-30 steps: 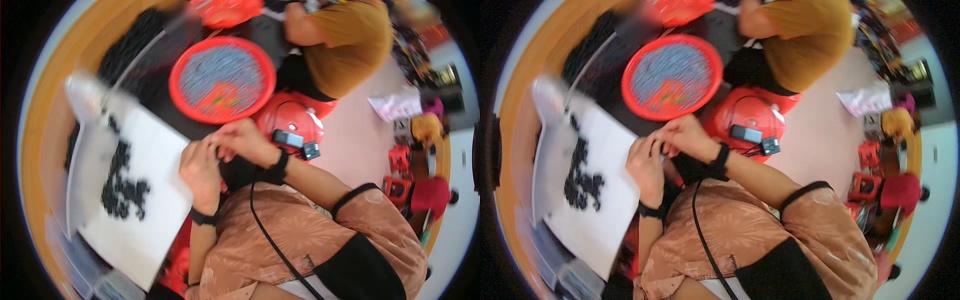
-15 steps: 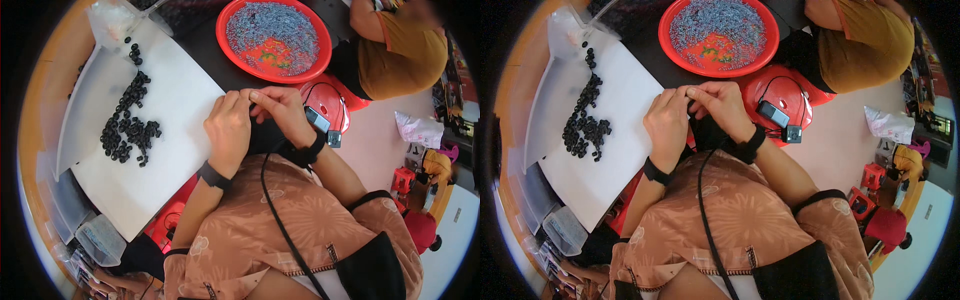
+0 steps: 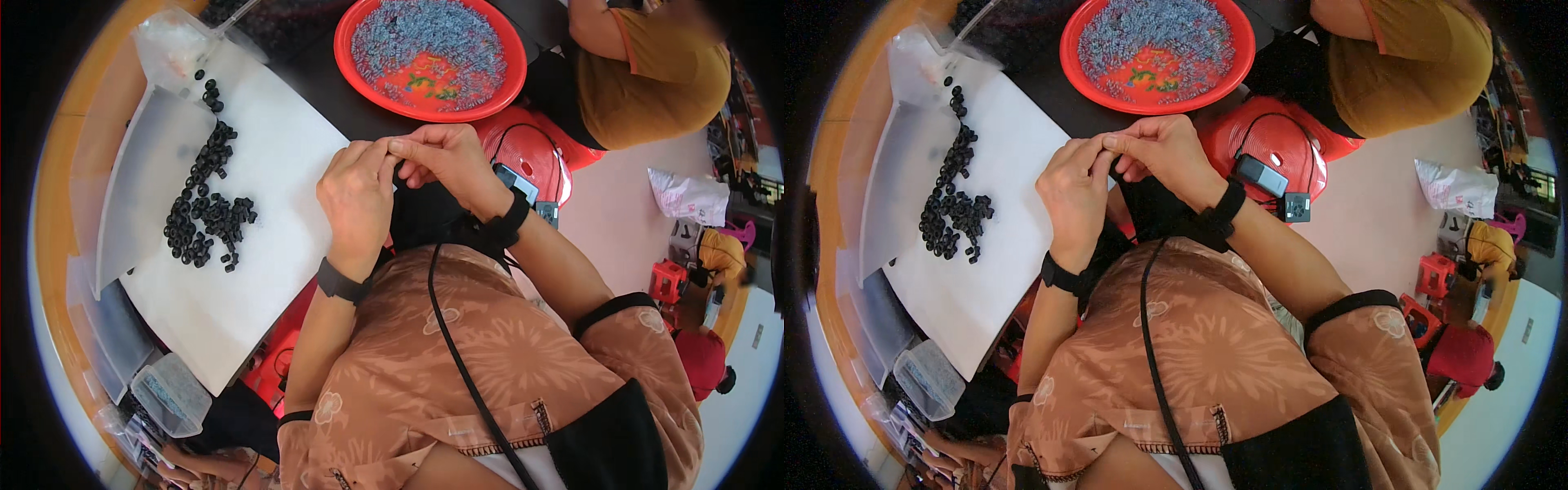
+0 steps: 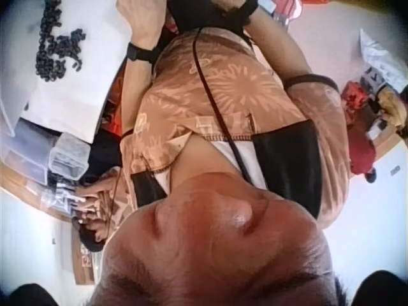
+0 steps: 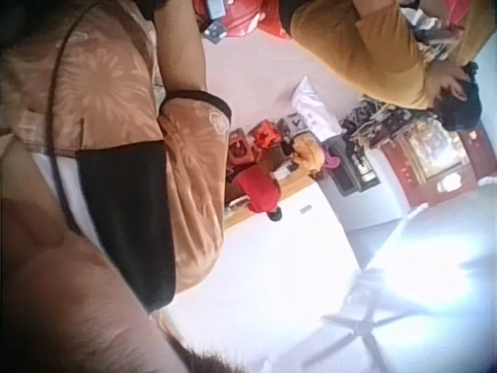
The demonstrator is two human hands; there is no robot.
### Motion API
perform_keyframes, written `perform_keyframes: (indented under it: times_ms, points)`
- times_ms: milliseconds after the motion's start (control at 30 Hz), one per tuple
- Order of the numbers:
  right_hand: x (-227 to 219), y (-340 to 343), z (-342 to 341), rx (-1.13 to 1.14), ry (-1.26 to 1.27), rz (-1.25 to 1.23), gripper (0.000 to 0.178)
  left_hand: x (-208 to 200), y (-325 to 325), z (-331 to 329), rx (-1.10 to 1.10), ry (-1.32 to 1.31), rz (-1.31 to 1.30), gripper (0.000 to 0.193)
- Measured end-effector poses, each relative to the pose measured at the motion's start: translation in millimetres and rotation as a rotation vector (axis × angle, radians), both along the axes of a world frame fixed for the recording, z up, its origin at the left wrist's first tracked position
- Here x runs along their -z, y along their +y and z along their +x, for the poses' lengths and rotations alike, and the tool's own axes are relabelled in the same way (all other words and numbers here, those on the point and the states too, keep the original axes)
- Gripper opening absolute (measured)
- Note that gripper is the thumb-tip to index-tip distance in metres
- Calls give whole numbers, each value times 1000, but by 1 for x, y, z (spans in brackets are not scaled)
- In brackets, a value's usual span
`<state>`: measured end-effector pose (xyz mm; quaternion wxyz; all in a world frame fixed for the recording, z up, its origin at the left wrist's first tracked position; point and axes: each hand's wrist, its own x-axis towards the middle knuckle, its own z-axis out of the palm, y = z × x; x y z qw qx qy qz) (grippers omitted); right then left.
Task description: Assembling small black plastic components by hand in a manufacturing environment.
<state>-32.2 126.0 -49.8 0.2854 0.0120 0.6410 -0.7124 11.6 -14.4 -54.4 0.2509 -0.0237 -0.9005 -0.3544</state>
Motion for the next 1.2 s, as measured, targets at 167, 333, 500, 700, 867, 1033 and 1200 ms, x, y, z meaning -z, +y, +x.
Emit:
perform_keyframes:
  times_ms: [167, 333, 500, 700, 867, 1033, 1200]
  points:
    - [-4, -5, 2, 80, 73, 32, 22, -3, -2, 0, 27, 17, -28, 13]
    - [-7, 4, -3, -64, -26, 60, 26, 0, 0, 2, 31, 32, -82, 12]
    - [-2, 8, -1, -79, 52, -52, 24, -1, 2, 5, 37, 59, -96, 18]
    - [-10, 5, -5, -151, 111, 13, 23, -4, 1, 7, 20, 29, -40, 20]
    - [-9, 6, -2, -106, 74, -20, 21, -4, 3, 9, 1, 4, -31, 21]
    - [-1, 7, 8, -103, 300, 64, 20, -4, 3, 15, -6, 5, -34, 23]
    - [14, 11, 30, 41, 280, 52, 22, -8, 7, 15, -38, 7, -123, 20]
